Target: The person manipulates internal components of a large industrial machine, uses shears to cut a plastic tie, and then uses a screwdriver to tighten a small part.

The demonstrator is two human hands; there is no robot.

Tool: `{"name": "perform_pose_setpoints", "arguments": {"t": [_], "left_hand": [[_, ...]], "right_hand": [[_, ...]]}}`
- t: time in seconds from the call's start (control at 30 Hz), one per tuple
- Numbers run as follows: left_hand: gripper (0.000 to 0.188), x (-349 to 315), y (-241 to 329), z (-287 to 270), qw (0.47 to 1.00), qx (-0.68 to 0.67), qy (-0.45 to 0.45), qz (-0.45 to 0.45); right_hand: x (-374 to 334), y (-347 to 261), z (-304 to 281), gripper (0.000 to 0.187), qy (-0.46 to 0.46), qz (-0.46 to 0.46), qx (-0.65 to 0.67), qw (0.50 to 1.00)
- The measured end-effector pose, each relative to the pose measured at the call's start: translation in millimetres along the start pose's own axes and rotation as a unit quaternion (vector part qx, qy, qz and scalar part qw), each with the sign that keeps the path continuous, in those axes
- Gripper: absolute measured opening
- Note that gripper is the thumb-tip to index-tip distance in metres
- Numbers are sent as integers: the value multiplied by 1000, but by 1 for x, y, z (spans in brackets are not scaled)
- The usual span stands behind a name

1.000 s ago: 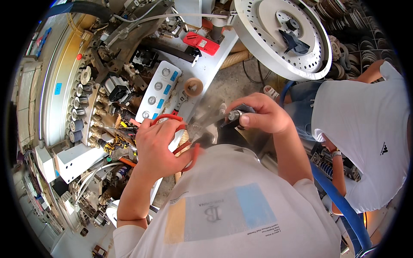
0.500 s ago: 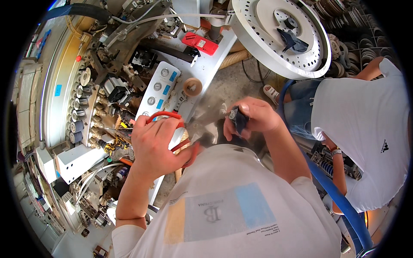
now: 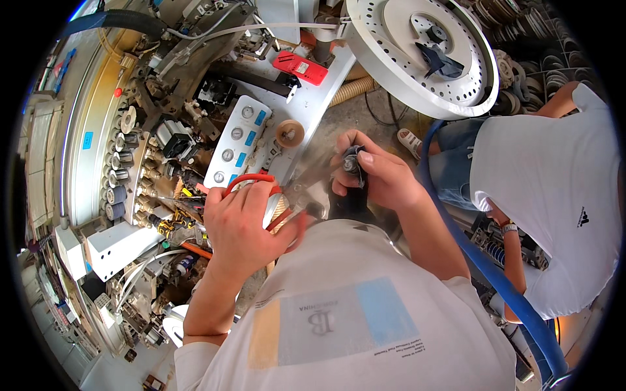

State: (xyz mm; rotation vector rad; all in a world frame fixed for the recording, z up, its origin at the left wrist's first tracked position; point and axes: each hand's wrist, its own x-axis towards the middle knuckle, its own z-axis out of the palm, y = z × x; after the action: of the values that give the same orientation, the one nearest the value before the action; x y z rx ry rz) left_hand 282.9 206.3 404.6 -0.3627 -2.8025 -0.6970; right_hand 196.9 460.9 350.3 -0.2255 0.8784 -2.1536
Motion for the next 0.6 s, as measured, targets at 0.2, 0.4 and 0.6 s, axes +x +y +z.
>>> {"name": "perform_pose_setpoints", "arguments": {"t": [0.2,0.4,0.6], "left_hand": [[50,-3,2,-2,1000,4,0,-5],[51,-1,1,-7,1000,17,0,0],[52,-2,3,2,999,-27,18,-16]], "right_hand": [[3,-1,3,37,-5,-40,-50,998],[5,1,9,42,-6,-61,-84,995],[12,16,17,36,49,-164,-72,983]]}}
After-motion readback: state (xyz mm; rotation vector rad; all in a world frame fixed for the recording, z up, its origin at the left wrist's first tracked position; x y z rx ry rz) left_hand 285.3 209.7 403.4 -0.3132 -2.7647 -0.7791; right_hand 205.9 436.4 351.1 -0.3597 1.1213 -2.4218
